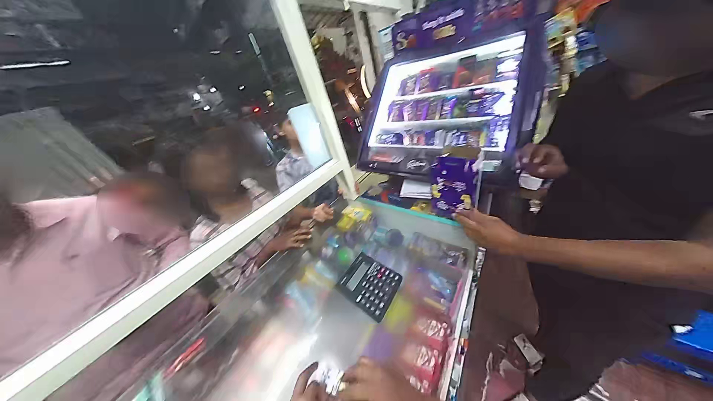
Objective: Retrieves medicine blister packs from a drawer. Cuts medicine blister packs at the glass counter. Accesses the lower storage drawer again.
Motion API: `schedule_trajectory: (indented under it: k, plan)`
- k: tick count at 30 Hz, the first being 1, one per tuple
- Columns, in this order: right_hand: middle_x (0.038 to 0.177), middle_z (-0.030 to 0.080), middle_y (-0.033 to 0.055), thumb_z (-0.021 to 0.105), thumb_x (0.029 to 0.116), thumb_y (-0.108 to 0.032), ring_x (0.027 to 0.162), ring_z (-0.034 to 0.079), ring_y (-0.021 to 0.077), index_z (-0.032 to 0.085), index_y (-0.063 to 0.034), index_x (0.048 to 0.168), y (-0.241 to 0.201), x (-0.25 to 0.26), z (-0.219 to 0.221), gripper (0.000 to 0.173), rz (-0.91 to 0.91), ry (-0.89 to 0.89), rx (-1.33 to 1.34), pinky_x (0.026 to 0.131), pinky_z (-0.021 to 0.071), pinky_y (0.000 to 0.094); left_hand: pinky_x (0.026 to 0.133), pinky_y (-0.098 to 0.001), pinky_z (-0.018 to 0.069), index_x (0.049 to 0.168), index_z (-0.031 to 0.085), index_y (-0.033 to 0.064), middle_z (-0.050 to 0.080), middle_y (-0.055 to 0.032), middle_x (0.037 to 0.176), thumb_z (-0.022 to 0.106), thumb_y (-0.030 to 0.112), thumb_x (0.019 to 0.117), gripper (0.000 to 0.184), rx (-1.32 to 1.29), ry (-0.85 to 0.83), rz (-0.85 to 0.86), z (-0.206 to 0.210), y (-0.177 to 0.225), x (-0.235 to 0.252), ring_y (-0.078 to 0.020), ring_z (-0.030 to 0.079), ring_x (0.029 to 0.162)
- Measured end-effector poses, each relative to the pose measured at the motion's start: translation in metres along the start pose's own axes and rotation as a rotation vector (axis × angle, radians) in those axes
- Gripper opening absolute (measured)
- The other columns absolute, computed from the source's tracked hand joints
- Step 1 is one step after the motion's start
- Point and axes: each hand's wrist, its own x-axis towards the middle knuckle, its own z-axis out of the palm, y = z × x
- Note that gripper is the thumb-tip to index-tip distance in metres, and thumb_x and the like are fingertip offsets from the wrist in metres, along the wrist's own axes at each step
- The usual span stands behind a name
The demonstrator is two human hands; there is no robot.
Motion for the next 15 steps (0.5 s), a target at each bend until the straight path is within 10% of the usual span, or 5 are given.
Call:
schedule_trajectory:
  k: [9,15]
  plan:
    - [0.134,0.065,0.018,0.069,0.0955,-0.036,0.127,0.06,0.0343,0.063,-0.0033,0.136,-0.005,0.035,-0.033,0.053,0.245,-0.187,-0.057,0.106,0.0479,0.048,0.097,-0.0361,0.0553,0.11,0.07,-0.0081,0.056,-0.0254,0.142,0.056,0.004,0.1002,0.021,-0.151,0.062,-0.055,-0.003,0.001,-0.014,-0.029,0.069,0.112]
    - [0.144,0.055,0.0207,0.079,0.0879,-0.039,0.134,0.051,0.0385,0.04,-0.0053,0.156,-0.008,0.043,-0.02,0.085,0.324,-0.473,-0.031,0.11,0.0416,0.0548,0.105,-0.0412,0.0505,0.126,0.065,-0.0075,0.056,-0.0283,0.14,0.063,0.011,0.0992,0.033,-0.242,0.106,-0.082,0.001,-0.013,-0.024,-0.0356,0.061,0.126]
